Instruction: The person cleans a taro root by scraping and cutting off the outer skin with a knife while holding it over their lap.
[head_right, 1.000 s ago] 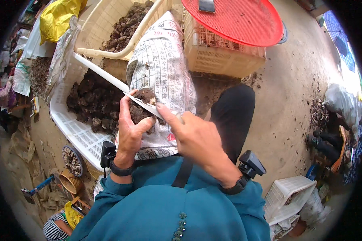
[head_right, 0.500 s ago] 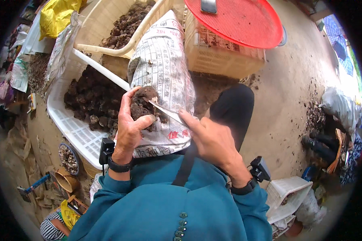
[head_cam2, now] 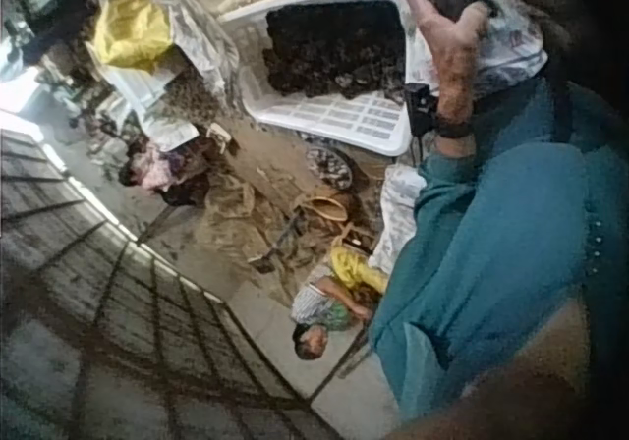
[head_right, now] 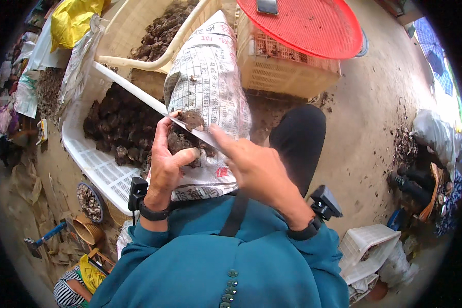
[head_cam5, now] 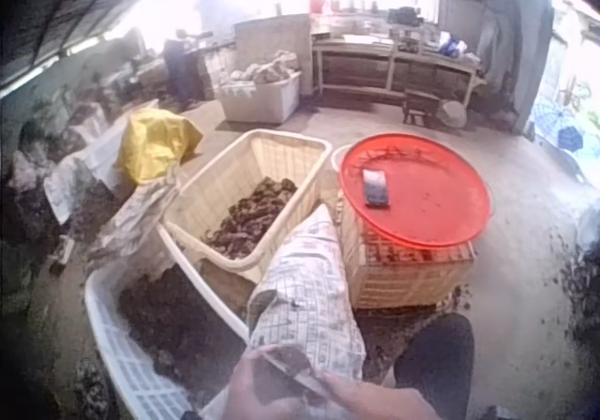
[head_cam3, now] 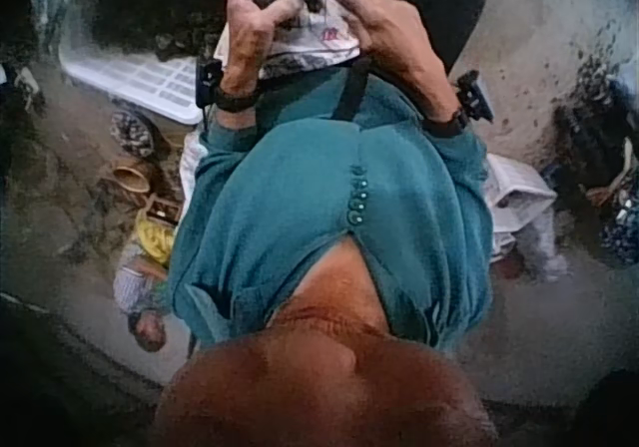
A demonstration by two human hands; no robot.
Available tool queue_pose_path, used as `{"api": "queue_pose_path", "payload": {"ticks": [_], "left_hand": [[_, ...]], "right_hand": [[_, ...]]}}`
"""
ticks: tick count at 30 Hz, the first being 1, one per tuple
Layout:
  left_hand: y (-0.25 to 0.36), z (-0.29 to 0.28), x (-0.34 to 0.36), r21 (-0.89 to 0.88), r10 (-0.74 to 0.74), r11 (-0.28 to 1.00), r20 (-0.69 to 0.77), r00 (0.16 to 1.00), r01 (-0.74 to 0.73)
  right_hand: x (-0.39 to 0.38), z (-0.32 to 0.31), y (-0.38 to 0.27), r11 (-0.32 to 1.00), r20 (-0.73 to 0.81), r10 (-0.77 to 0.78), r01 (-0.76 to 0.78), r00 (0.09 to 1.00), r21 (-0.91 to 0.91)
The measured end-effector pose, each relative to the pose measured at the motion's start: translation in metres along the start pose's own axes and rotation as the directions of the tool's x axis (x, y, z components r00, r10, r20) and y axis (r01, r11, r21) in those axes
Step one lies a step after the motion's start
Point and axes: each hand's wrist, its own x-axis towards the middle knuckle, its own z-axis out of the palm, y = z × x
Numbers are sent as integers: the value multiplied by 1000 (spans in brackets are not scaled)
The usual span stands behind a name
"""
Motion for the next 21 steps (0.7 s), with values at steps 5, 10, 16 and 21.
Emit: {"api": "queue_pose_path", "payload": {"ticks": [5,10,16,21], "left_hand": [[-2,-1,1,-132,-57,990,7,998,58],[-1,-4,0,24,-49,999,21,999,48],[1,-3,0,72,-20,997,46,999,16],[-3,0,-4,106,37,993,56,998,-43]], "right_hand": [[-21,-4,12,998,50,59,-59,997,-4],[8,4,2,999,-7,-1,1,1000,37],[26,14,-8,1000,-36,2,-2,999,11],[37,12,-4,999,-41,38,-37,998,34]]}}
